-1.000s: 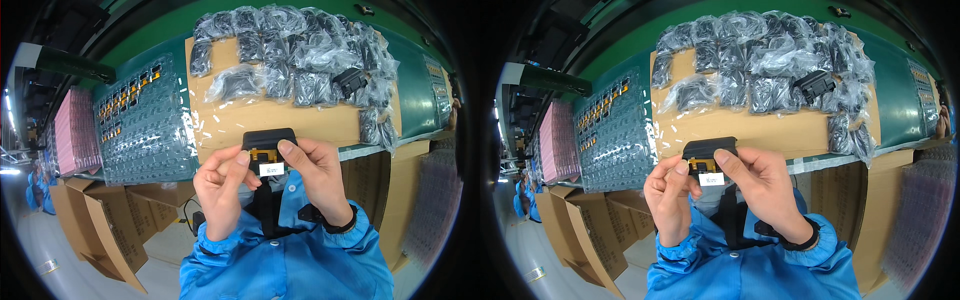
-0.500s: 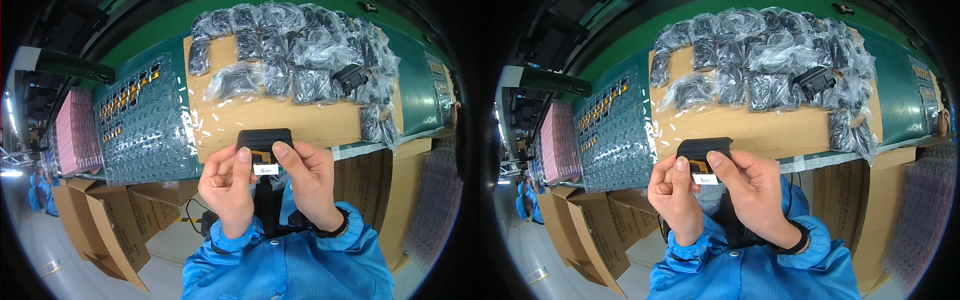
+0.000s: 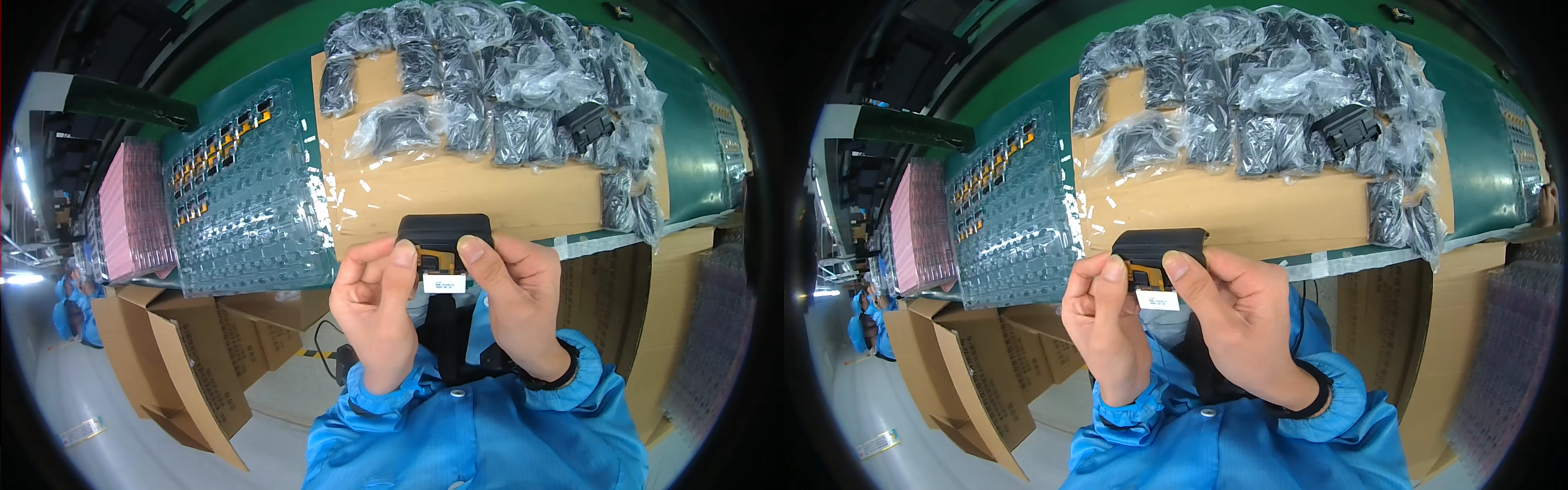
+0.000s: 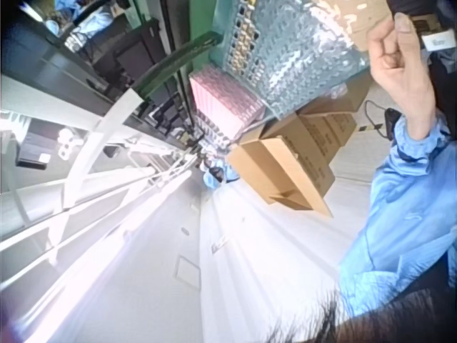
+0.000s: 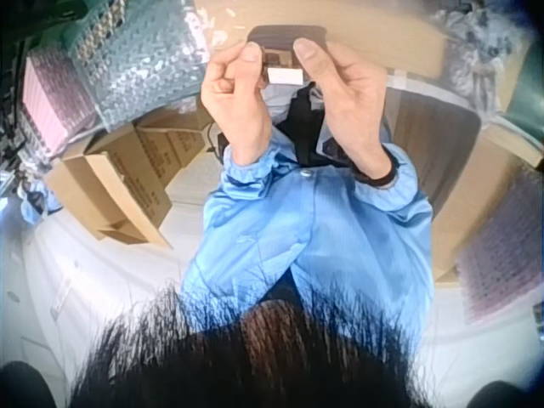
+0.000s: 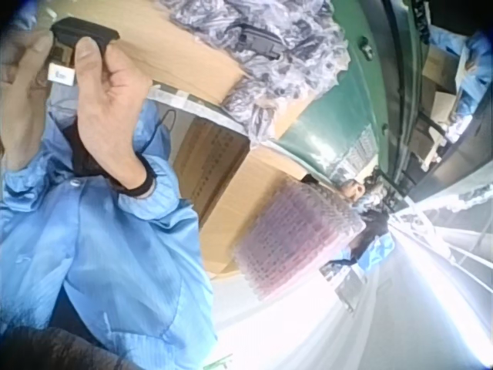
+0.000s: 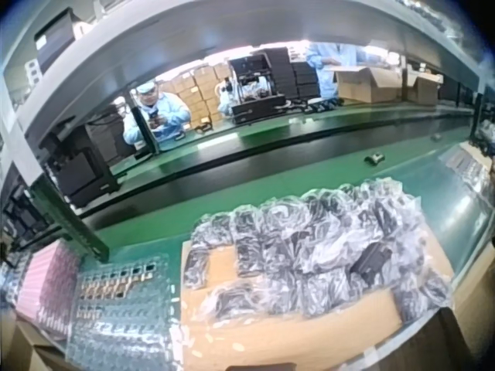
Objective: Applying adhesive labels or components to black plastic electronic housings.
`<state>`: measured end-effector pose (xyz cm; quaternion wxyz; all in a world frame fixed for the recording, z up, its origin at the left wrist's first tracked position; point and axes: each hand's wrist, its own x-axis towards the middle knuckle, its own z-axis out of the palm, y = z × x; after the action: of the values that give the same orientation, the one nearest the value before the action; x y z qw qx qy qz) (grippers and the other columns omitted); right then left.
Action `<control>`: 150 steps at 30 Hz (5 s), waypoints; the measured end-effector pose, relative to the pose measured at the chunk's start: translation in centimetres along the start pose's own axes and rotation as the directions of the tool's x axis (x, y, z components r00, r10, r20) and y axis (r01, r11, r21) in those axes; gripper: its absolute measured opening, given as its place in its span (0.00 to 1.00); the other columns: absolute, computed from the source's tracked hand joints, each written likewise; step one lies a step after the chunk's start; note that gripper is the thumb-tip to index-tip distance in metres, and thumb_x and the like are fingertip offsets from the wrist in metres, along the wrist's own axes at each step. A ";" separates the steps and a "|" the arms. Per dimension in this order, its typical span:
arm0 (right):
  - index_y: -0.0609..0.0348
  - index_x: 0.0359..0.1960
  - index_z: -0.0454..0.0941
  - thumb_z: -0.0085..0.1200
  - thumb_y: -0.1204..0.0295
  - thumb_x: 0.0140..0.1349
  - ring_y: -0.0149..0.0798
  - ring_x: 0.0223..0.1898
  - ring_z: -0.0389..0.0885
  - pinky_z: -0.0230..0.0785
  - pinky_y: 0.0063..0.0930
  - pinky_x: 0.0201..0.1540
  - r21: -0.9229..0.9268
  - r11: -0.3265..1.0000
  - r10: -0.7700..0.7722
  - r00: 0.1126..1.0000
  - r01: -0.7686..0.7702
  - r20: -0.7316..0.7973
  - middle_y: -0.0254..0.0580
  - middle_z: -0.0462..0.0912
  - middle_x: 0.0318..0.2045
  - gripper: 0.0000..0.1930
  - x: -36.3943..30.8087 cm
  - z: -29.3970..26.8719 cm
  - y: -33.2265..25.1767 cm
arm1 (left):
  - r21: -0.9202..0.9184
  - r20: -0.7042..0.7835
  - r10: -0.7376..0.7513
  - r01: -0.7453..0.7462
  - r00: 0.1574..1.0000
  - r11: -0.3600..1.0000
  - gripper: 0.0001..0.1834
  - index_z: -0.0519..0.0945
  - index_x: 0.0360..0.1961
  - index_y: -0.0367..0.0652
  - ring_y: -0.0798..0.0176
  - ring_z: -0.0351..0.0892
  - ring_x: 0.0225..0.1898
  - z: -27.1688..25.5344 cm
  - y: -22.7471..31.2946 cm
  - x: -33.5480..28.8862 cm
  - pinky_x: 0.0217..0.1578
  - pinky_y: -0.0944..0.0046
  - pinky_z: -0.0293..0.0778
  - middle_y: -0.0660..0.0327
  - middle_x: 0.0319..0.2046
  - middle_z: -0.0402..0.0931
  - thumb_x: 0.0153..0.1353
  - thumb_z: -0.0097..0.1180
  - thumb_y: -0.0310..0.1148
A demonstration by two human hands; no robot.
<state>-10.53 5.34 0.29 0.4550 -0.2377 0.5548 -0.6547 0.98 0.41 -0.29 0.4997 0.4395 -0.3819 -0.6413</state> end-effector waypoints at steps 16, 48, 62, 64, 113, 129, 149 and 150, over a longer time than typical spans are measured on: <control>0.73 0.36 0.81 0.56 0.73 0.69 0.15 0.22 0.58 0.47 0.15 0.21 0.008 1.000 -0.008 0.999 0.007 0.047 0.23 0.72 0.19 0.11 -1.3 -0.1 -0.9 | -0.048 0.003 -0.001 0.001 1.000 0.999 0.15 0.69 0.51 0.36 0.70 0.78 0.35 0.0 1.4 -0.8 0.43 0.68 0.74 0.59 0.31 0.80 0.64 0.56 0.23; 0.72 0.44 0.76 0.55 0.74 0.69 0.35 0.25 0.85 0.79 0.25 0.25 0.296 0.865 0.371 0.914 -0.405 0.165 0.50 0.85 0.28 0.11 0.9 0.7 5.1 | 0.234 -0.162 0.051 -0.012 0.986 0.972 0.11 0.74 0.35 0.37 0.76 0.73 0.21 -1.9 -3.0 3.9 0.23 0.76 0.67 0.61 0.23 0.79 0.61 0.66 0.27; 0.70 0.43 0.77 0.53 0.71 0.71 0.32 0.26 0.84 0.79 0.24 0.27 0.270 0.886 0.371 0.925 -0.378 0.076 0.46 0.84 0.27 0.10 1.0 1.6 5.7 | 0.498 -0.086 0.321 -0.238 0.943 0.834 0.12 0.77 0.41 0.36 0.69 0.76 0.32 -2.4 -4.4 4.0 0.33 0.70 0.70 0.58 0.34 0.82 0.60 0.66 0.29; 0.69 0.43 0.77 0.52 0.71 0.72 0.32 0.26 0.84 0.79 0.24 0.27 0.268 0.893 0.362 0.931 -0.361 0.048 0.46 0.84 0.27 0.10 1.1 1.8 5.9 | 0.691 -0.005 0.487 -0.349 0.873 0.633 0.12 0.81 0.42 0.37 0.62 0.75 0.39 -2.9 -4.3 3.6 0.39 0.62 0.70 0.59 0.36 0.79 0.58 0.68 0.28; 0.68 0.35 0.74 0.57 0.74 0.68 0.28 0.19 0.80 0.72 0.20 0.20 0.208 0.920 0.351 0.934 -0.333 -0.058 0.42 0.82 0.22 0.08 0.6 2.1 5.8 | 0.820 0.566 0.419 -0.534 0.709 -0.205 0.05 0.81 0.29 0.38 0.52 0.74 0.46 -4.7 1.4 5.9 0.43 0.57 0.69 0.55 0.44 0.78 0.51 0.64 0.20; 0.43 0.42 0.85 0.62 0.79 0.51 0.50 0.54 0.78 0.74 0.43 0.50 -0.754 -0.058 -0.687 0.522 0.654 0.506 0.48 0.78 0.53 0.17 2.7 -2.7 7.5 | 0.514 0.159 0.014 -0.094 0.987 0.853 0.10 0.81 0.49 0.38 0.77 0.68 0.27 -1.4 -2.0 4.5 0.27 0.72 0.66 0.65 0.30 0.78 0.69 0.55 0.28; 0.48 0.37 0.86 0.69 0.72 0.48 0.47 0.52 0.80 0.74 0.43 0.51 -0.661 -0.082 -0.736 0.401 0.746 0.544 0.43 0.83 0.46 0.12 2.4 -4.4 4.3 | 0.286 0.256 -0.130 0.054 0.958 0.957 0.10 0.80 0.48 0.35 0.79 0.67 0.34 -1.1 -0.4 3.4 0.37 0.77 0.63 0.69 0.32 0.75 0.68 0.56 0.27; 0.50 0.36 0.86 0.70 0.71 0.47 0.48 0.51 0.80 0.75 0.43 0.50 -0.641 0.044 -0.719 0.470 0.766 0.512 0.45 0.83 0.46 0.12 2.5 -4.3 3.8 | 0.288 0.258 -0.131 0.054 0.957 0.956 0.10 0.80 0.48 0.35 0.79 0.67 0.34 -1.1 -0.3 3.3 0.37 0.77 0.63 0.69 0.32 0.75 0.68 0.56 0.27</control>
<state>-13.98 5.45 -4.97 -0.1038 -0.6838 0.5693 -0.4444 1.52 -2.84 -1.49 0.3444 0.4299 -0.5124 -0.6588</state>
